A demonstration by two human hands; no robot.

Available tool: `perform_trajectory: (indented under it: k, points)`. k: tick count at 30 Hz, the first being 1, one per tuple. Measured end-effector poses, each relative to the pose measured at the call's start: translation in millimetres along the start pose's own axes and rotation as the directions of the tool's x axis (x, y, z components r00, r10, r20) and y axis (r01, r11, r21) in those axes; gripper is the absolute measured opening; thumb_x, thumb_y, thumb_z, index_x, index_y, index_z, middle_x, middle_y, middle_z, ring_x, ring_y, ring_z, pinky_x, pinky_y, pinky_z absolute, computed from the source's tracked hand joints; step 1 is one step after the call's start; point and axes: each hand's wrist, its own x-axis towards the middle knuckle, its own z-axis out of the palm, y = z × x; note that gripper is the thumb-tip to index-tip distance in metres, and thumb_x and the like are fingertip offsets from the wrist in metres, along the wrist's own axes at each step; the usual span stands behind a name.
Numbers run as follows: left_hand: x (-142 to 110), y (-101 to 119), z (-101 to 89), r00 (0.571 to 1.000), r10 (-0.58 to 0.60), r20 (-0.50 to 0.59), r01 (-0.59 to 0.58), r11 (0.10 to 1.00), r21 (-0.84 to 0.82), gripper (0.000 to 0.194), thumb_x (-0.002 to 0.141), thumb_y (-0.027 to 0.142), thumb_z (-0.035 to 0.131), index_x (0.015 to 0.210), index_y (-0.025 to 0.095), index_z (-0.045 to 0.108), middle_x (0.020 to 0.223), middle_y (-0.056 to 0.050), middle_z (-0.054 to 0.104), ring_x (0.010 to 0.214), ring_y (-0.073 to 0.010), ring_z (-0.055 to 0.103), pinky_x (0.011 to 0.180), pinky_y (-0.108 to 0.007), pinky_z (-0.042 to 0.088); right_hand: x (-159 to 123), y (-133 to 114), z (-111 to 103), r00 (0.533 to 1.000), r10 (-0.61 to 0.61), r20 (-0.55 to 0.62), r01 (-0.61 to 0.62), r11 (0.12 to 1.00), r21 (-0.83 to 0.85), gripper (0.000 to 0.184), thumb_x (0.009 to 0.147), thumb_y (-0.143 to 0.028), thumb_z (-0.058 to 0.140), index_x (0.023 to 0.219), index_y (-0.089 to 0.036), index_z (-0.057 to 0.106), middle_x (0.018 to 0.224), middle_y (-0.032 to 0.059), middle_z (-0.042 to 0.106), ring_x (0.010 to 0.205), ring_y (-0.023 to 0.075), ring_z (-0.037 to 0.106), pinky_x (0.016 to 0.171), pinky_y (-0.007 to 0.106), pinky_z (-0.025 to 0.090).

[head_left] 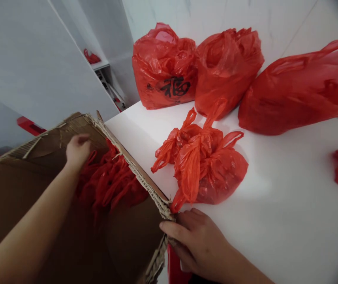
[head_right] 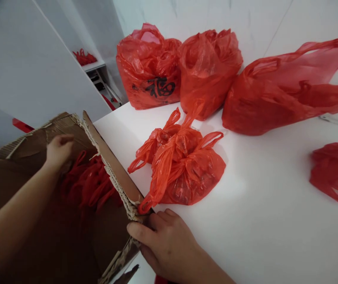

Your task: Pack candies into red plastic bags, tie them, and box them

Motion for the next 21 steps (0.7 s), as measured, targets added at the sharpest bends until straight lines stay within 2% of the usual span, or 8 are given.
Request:
perform_trajectory:
  k: [2, 5, 7, 9, 12, 14, 18, 21]
  points:
    - [-4, 57, 1.4, 0.985, 0.171, -0.038, -0.173, 0.984, -0.051, 0.041, 0.097, 0.037, 0.042, 0.132, 0.015, 0.047, 0.134, -0.013, 0.054, 0.119, -0.0253, 0.054, 0.101, -0.046, 0.043, -1, 0, 1, 1.000, 0.009, 0.020, -0.008, 1.000, -0.009, 0.036, 0.085, -0.012, 0.047, 0.119, -0.026, 0.049, 0.079, 0.0005, 0.058, 0.065, 0.0164, 0.049, 0.063, 0.029, 0.033]
    - [-27, 136, 24.7, 0.900, 0.395, 0.181, -0.381, 0.918, -0.112, 0.042, 0.092, 0.044, 0.050, 0.126, 0.022, 0.056, 0.128, -0.008, 0.063, 0.110, -0.0219, 0.062, 0.096, -0.034, 0.045, -2, 1, 2, 0.999, 0.020, 0.036, -0.019, 0.999, -0.028, 0.035, 0.087, -0.015, 0.047, 0.120, -0.026, 0.048, 0.080, 0.0007, 0.059, 0.066, 0.0167, 0.049, 0.064, 0.030, 0.033]
    - [-42, 172, 48.6, 0.821, 0.451, 0.349, -0.429, 0.892, -0.143, 0.052, 0.079, 0.051, 0.065, 0.122, 0.022, 0.062, 0.119, -0.011, 0.069, 0.106, -0.0284, 0.065, 0.094, -0.039, 0.045, -4, 1, 3, 0.999, 0.021, 0.033, -0.019, 0.999, -0.042, 0.035, 0.088, -0.016, 0.047, 0.121, -0.027, 0.048, 0.080, 0.0008, 0.059, 0.065, 0.0167, 0.049, 0.064, 0.030, 0.033]
    - [-49, 189, 68.4, 0.767, 0.463, 0.444, -0.434, 0.884, -0.173, 0.056, 0.068, 0.052, 0.075, 0.114, 0.021, 0.067, 0.109, -0.013, 0.073, 0.105, -0.0346, 0.065, 0.094, -0.045, 0.045, -5, 1, 4, 0.999, 0.020, 0.031, -0.018, 0.998, -0.058, 0.035, 0.088, -0.017, 0.047, 0.122, -0.027, 0.048, 0.079, 0.0007, 0.059, 0.065, 0.0168, 0.050, 0.063, 0.030, 0.033]
    - [-43, 190, 71.0, 0.724, 0.478, 0.497, -0.386, 0.878, -0.282, 0.040, 0.071, 0.051, 0.071, 0.096, 0.020, 0.072, 0.100, -0.010, 0.075, 0.099, -0.0320, 0.067, 0.090, -0.043, 0.049, -7, 1, 6, 0.999, 0.017, 0.028, -0.014, 0.997, -0.079, 0.039, 0.087, -0.017, 0.049, 0.124, -0.028, 0.048, 0.079, 0.0005, 0.059, 0.066, 0.0170, 0.050, 0.063, 0.030, 0.032]
    - [-33, 178, 49.9, 0.728, 0.483, 0.487, -0.321, 0.868, -0.379, 0.041, 0.078, 0.052, 0.060, 0.099, 0.019, 0.070, 0.102, -0.008, 0.075, 0.095, -0.0279, 0.068, 0.085, -0.039, 0.053, -8, 2, 6, 0.999, 0.019, 0.028, -0.016, 0.997, -0.076, 0.040, 0.087, -0.017, 0.050, 0.125, -0.028, 0.047, 0.080, 0.0004, 0.060, 0.067, 0.0169, 0.051, 0.064, 0.030, 0.032]
    - [-18, 132, -28.0, 0.844, 0.402, 0.356, -0.192, 0.844, -0.500, 0.059, 0.083, 0.056, 0.047, 0.130, 0.021, 0.050, 0.119, -0.007, 0.068, 0.100, -0.0250, 0.066, 0.087, -0.039, 0.054, -8, 2, 3, 0.999, 0.028, 0.035, -0.027, 0.999, -0.043, 0.037, 0.090, -0.018, 0.050, 0.126, -0.029, 0.048, 0.083, 0.0005, 0.061, 0.069, 0.0166, 0.052, 0.067, 0.030, 0.034]
    - [-17, 81, -83.6, 0.926, 0.227, 0.302, -0.070, 0.888, -0.453, 0.075, 0.072, 0.068, 0.056, 0.132, 0.022, 0.048, 0.116, -0.005, 0.070, 0.102, -0.0294, 0.064, 0.084, -0.040, 0.056, -8, 2, 0, 0.998, 0.030, 0.058, -0.029, 0.999, -0.017, 0.038, 0.091, -0.019, 0.049, 0.127, -0.029, 0.048, 0.084, 0.0007, 0.061, 0.070, 0.0168, 0.052, 0.069, 0.031, 0.035]
